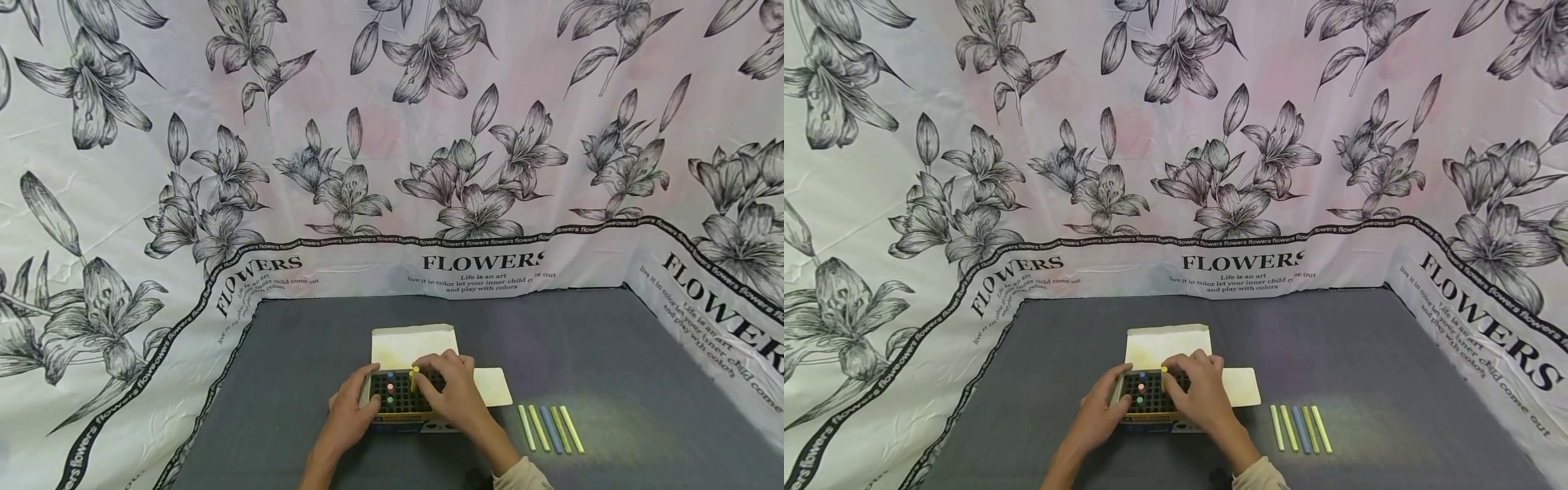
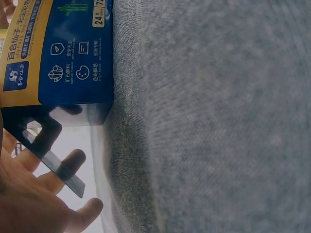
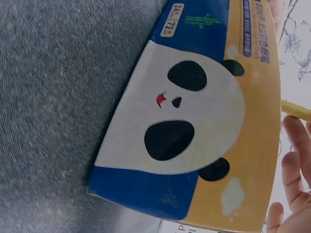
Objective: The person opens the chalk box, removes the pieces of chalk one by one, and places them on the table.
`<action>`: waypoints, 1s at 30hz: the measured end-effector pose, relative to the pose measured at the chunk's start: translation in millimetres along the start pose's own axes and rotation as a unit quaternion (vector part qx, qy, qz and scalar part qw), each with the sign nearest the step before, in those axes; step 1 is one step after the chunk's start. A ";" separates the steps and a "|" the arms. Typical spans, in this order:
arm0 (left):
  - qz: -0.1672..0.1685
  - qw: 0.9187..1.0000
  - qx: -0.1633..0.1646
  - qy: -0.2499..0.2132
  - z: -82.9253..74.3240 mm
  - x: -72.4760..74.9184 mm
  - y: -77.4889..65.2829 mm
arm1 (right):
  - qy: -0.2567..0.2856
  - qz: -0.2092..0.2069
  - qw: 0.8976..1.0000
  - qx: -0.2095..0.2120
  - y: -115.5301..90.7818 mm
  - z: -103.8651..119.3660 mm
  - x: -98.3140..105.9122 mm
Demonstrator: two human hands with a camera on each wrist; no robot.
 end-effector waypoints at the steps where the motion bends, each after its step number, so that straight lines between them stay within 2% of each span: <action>1: 0.002 1.000 0.001 0.001 0.2 -0.3 0.1 | -0.002 -0.005 1.000 0.004 0.2 0.4 1.7; 15: 0.017 1.000 -0.005 0.003 0.9 -0.8 2.1 | 0.013 -0.065 0.997 0.030 -1.1 -9.0 27.5; 26: 0.008 1.000 -0.020 0.003 -0.7 1.1 0.7 | 0.016 -0.100 0.994 0.029 -7.9 -22.3 52.3; 30: 0.014 1.000 -0.014 -0.004 -0.1 0.6 0.8 | 0.017 -0.102 0.994 0.018 -11.8 -29.4 62.5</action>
Point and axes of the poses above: each hand's wrist, its own y-axis towards the middle knuckle, its own x-axis out of the back of the hand, z = x × y, the point moved 8 cm from there along y, towards the middle knuckle, and after that the axes turned 1 degree about x, right-handed, at the moved point
